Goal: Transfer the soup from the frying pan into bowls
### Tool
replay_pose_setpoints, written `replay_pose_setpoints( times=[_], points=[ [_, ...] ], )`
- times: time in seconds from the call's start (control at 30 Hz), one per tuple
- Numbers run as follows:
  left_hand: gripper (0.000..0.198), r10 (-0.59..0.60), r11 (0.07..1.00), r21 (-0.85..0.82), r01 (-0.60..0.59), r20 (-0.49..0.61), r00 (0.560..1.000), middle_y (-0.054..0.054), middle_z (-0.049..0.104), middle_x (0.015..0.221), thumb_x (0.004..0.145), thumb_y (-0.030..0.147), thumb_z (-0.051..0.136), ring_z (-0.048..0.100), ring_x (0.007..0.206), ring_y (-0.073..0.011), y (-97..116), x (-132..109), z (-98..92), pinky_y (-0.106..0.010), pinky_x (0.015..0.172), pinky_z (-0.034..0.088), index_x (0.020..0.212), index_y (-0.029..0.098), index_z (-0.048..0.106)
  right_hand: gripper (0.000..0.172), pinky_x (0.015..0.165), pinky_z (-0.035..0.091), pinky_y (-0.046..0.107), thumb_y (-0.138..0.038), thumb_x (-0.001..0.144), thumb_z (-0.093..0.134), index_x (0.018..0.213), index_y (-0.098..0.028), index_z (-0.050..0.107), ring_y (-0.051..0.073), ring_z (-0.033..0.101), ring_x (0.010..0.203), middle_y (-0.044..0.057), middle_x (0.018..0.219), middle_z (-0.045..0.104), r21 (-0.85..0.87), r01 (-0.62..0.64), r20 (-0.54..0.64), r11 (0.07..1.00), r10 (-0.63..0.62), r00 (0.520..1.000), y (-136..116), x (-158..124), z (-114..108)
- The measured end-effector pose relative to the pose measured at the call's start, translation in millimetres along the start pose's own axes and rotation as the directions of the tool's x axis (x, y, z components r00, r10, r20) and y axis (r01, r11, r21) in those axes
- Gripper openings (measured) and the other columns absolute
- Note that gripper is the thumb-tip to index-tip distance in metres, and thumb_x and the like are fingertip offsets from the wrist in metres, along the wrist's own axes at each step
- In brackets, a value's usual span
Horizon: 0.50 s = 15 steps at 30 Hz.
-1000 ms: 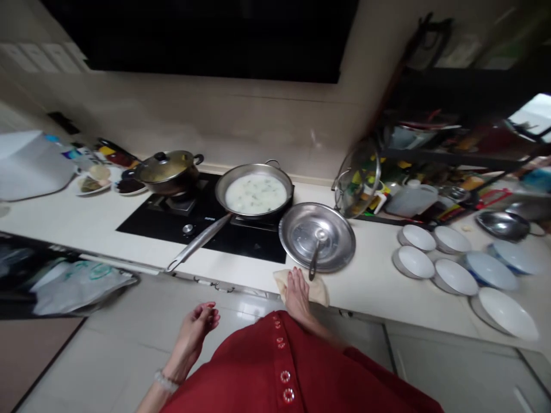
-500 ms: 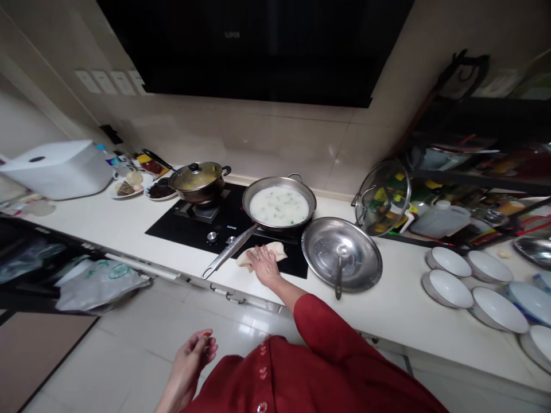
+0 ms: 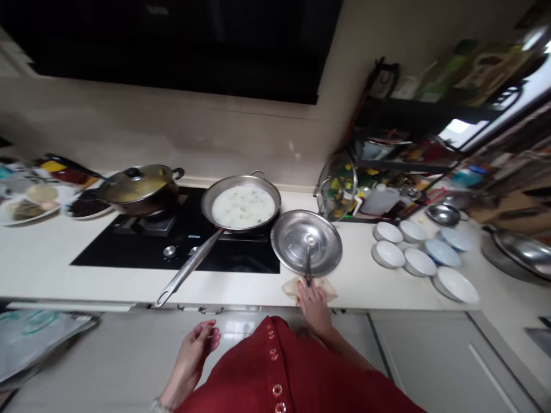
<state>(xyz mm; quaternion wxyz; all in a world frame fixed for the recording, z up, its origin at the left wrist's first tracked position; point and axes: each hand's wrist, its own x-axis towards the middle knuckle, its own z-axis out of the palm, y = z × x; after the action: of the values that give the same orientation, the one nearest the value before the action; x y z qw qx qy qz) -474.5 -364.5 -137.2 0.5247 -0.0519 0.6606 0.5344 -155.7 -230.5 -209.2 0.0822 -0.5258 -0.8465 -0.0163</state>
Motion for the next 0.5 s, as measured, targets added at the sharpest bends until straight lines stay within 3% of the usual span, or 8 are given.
replay_pose_setpoints(
  times=[0.1,0.23,0.3,0.37,0.4,0.47,0.5],
  points=[
    [0.011,-0.015,0.999,0.048,0.012,0.058,0.998,-0.003,0.064,0.059,0.087,0.003,0.051,0.062,0.049,-0.0104,0.6,5.6,20.3,-0.02,0.051,0.051,0.088,0.012,0.057,0.048,0.105,0.029,0.046,-0.021,0.094,0.032,0.139,-0.02,0.05,0.028,0.037,0.136,0.012,0.146,0.045,-0.097,-0.226,0.023,0.969,0.229,0.973,72.1,-29.1,-15.2],
    [0.008,-0.027,0.995,0.097,0.016,0.113,0.993,-0.004,0.064,0.059,0.086,0.004,0.054,0.062,0.049,-0.0111,0.8,9.2,45.2,-0.02,0.05,0.05,0.086,0.011,0.058,0.05,0.102,0.034,0.048,-0.027,0.096,0.027,0.14,-0.018,0.047,0.029,0.034,0.137,0.011,0.148,0.043,-0.143,-0.577,0.004,0.804,0.584,0.812,165.8,-45.9,-39.6],
    [0.007,-0.031,0.993,0.117,0.018,0.115,0.993,-0.004,0.064,0.059,0.085,0.005,0.055,0.062,0.049,-0.0116,1.2,9.2,56.6,-0.02,0.049,0.05,0.085,0.011,0.059,0.05,0.101,0.034,0.05,-0.027,0.095,0.026,0.139,-0.015,0.048,0.03,0.035,0.135,0.013,0.147,0.043,-0.13,-0.693,-0.014,0.709,0.698,0.716,189.1,-42.7,-46.6],
    [0.007,-0.04,0.99,0.137,0.024,0.121,0.992,-0.004,0.065,0.059,0.084,0.005,0.056,0.062,0.049,-0.012,0.7,7.9,67.0,-0.021,0.05,0.051,0.085,0.011,0.059,0.049,0.1,0.035,0.05,-0.025,0.094,0.027,0.135,-0.013,0.052,0.032,0.037,0.133,0.015,0.145,0.045,-0.1,-0.736,-0.006,0.67,0.739,0.674,185.7,-35.7,-47.4],
    [0.007,-0.043,0.989,0.145,0.024,0.127,0.991,-0.004,0.065,0.059,0.083,0.005,0.057,0.062,0.049,-0.0122,-0.1,6.8,71.8,-0.021,0.05,0.051,0.084,0.012,0.059,0.048,0.099,0.035,0.05,-0.023,0.093,0.029,0.133,-0.014,0.054,0.032,0.038,0.132,0.016,0.143,0.048,-0.074,-0.713,0.025,0.697,0.716,0.698,174.0,-32.4,-45.8],
    [0.007,-0.043,0.987,0.161,0.02,0.14,0.989,-0.004,0.065,0.059,0.081,0.005,0.061,0.063,0.05,-0.0124,-2.8,4.2,80.5,-0.021,0.051,0.052,0.083,0.012,0.06,0.044,0.102,0.032,0.046,-0.017,0.09,0.035,0.127,-0.017,0.06,0.029,0.04,0.131,0.014,0.138,0.054,0.039,-0.515,0.103,0.856,0.51,0.854,137.0,-28.6,-40.7],
    [0.008,-0.04,0.985,0.172,0.015,0.143,0.989,-0.004,0.065,0.06,0.079,0.005,0.063,0.064,0.051,-0.0126,-4.4,2.8,84.7,-0.021,0.052,0.052,0.083,0.012,0.061,0.043,0.103,0.032,0.044,-0.015,0.089,0.037,0.123,-0.019,0.062,0.027,0.042,0.129,0.011,0.135,0.057,0.119,-0.41,0.118,0.904,0.397,0.91,116.0,-27.8,-38.3]
  ],
)
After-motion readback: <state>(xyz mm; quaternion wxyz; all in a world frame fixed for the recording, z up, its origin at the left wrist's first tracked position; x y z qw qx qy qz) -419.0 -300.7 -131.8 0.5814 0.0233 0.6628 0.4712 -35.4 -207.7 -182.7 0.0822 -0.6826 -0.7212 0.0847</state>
